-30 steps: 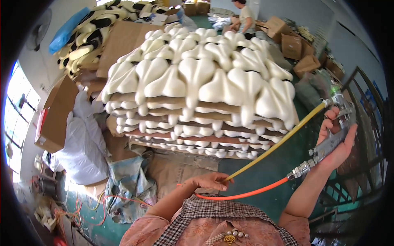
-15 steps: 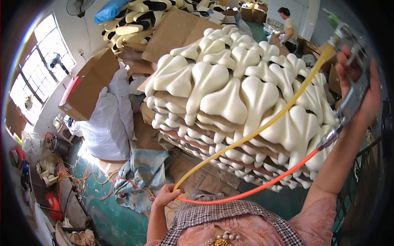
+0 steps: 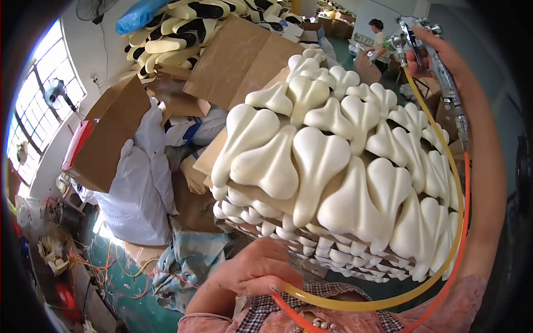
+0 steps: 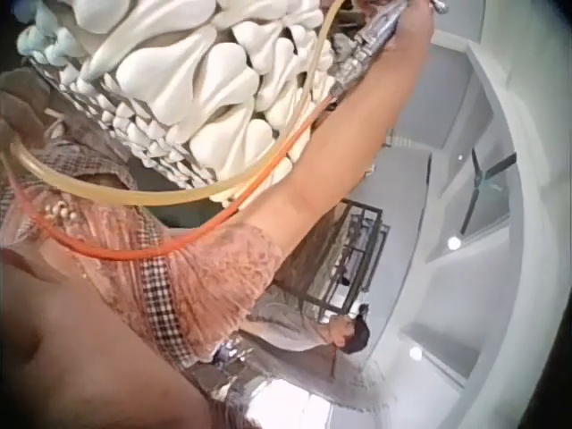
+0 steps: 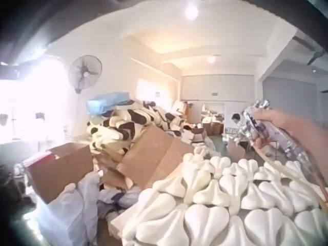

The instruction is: Apply spray coating or adhesive to layers of bicycle seats in a factory setting.

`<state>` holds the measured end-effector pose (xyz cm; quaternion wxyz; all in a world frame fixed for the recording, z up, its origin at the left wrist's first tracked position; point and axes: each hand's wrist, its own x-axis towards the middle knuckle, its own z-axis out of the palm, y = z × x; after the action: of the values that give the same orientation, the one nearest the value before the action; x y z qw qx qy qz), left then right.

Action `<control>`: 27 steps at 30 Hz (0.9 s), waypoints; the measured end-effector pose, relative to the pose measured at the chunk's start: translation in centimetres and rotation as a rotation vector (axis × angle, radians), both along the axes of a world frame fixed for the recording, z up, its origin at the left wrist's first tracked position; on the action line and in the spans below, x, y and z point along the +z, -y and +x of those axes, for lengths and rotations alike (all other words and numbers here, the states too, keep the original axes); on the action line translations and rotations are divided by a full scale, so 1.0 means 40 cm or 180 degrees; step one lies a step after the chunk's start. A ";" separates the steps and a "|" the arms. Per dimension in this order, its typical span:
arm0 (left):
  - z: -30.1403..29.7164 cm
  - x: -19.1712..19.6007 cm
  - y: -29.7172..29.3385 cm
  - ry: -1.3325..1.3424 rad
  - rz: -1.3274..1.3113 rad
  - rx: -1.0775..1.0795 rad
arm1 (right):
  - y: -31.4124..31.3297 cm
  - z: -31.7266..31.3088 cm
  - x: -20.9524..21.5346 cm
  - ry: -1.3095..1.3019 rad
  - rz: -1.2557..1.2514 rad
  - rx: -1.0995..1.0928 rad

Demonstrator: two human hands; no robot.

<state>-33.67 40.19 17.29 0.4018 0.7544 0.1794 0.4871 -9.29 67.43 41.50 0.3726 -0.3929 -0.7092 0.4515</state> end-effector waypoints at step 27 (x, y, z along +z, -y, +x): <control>-0.272 -0.044 -0.187 0.0229 -0.0434 -0.0584 | -0.398 -0.350 0.014 0.0684 0.0469 -0.0468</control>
<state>-44.55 47.65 15.51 0.5013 0.7206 0.1277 0.4617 -23.28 83.35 42.07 0.3544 -0.4615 -0.7455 0.3250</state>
